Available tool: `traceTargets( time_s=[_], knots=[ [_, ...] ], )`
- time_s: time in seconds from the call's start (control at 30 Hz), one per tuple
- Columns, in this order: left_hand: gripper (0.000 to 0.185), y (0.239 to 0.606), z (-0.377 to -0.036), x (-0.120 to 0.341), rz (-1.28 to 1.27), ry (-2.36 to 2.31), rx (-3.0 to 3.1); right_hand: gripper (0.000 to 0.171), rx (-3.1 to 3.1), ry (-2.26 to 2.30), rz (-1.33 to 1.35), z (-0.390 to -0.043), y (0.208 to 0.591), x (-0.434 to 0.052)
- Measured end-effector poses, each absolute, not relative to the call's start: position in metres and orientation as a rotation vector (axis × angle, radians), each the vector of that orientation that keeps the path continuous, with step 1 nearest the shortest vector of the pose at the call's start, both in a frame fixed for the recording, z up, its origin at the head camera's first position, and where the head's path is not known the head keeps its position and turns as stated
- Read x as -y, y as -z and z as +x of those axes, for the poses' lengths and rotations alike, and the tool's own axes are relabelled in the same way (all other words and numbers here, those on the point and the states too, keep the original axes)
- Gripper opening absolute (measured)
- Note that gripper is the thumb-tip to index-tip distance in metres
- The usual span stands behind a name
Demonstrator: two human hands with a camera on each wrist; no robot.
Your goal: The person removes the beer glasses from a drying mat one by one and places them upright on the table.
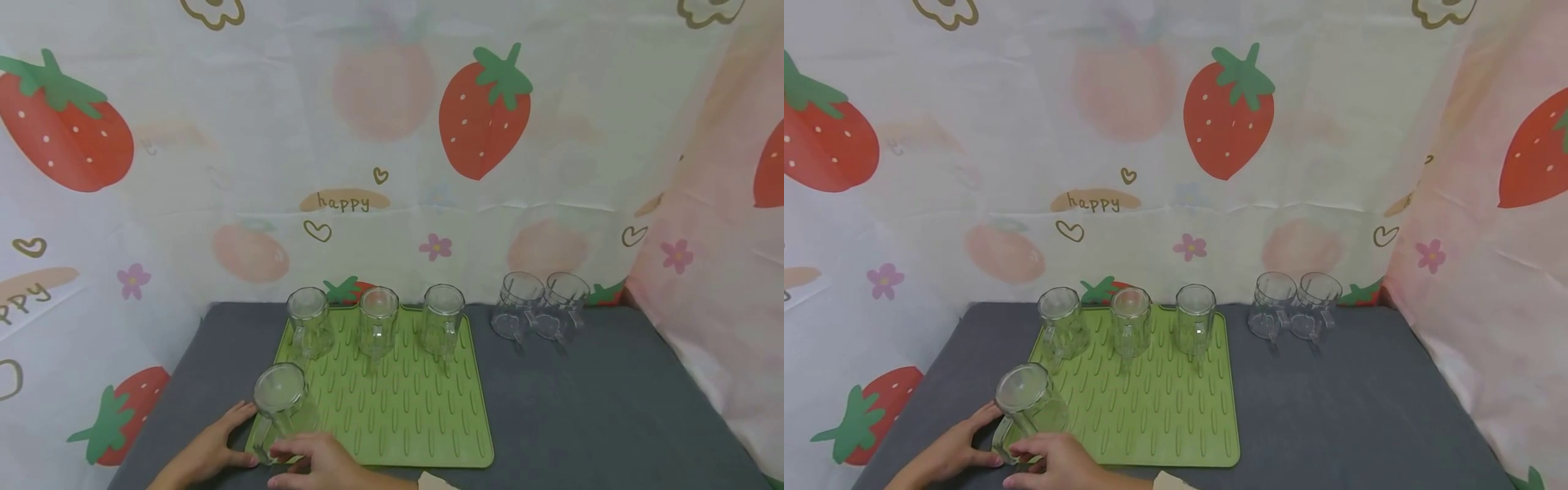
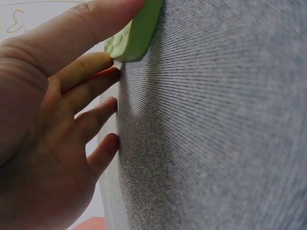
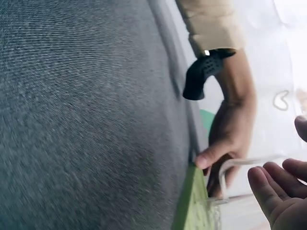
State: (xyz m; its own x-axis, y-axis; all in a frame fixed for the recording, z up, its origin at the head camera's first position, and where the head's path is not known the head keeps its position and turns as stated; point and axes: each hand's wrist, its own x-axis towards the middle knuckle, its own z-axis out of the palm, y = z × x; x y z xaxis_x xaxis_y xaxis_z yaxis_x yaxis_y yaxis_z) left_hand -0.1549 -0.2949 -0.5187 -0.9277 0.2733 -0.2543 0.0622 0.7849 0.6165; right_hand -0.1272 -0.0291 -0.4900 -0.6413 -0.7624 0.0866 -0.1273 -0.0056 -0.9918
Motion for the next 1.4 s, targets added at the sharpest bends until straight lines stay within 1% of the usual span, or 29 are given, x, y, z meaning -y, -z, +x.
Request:
traceTargets(
  time_s=[0.43, 0.67, 0.9, 1.23, 1.4],
  knots=[
    [0.090, 0.516, -0.158, 0.293, 0.136, -0.886, -2.554, 0.036, -1.876, 1.746, -0.902, -0.123, 0.506, 0.047],
    [0.090, 0.518, -0.157, 0.296, 0.154, -0.909, -2.536, 0.039, -1.954, 1.688, -0.950, -0.123, 0.511, 0.056],
    [0.093, 0.522, -0.158, 0.297, 0.139, -0.904, -2.527, 0.035, -1.997, 1.703, -0.896, -0.122, 0.514, 0.063],
    [0.094, 0.521, -0.157, 0.296, 0.171, -0.905, -2.553, 0.027, -2.239, 1.701, -1.007, -0.125, 0.518, 0.072],
    [0.095, 0.520, -0.158, 0.295, 0.158, -0.940, -2.528, 0.024, -2.345, 1.681, -1.154, -0.128, 0.516, 0.071]
  ],
)
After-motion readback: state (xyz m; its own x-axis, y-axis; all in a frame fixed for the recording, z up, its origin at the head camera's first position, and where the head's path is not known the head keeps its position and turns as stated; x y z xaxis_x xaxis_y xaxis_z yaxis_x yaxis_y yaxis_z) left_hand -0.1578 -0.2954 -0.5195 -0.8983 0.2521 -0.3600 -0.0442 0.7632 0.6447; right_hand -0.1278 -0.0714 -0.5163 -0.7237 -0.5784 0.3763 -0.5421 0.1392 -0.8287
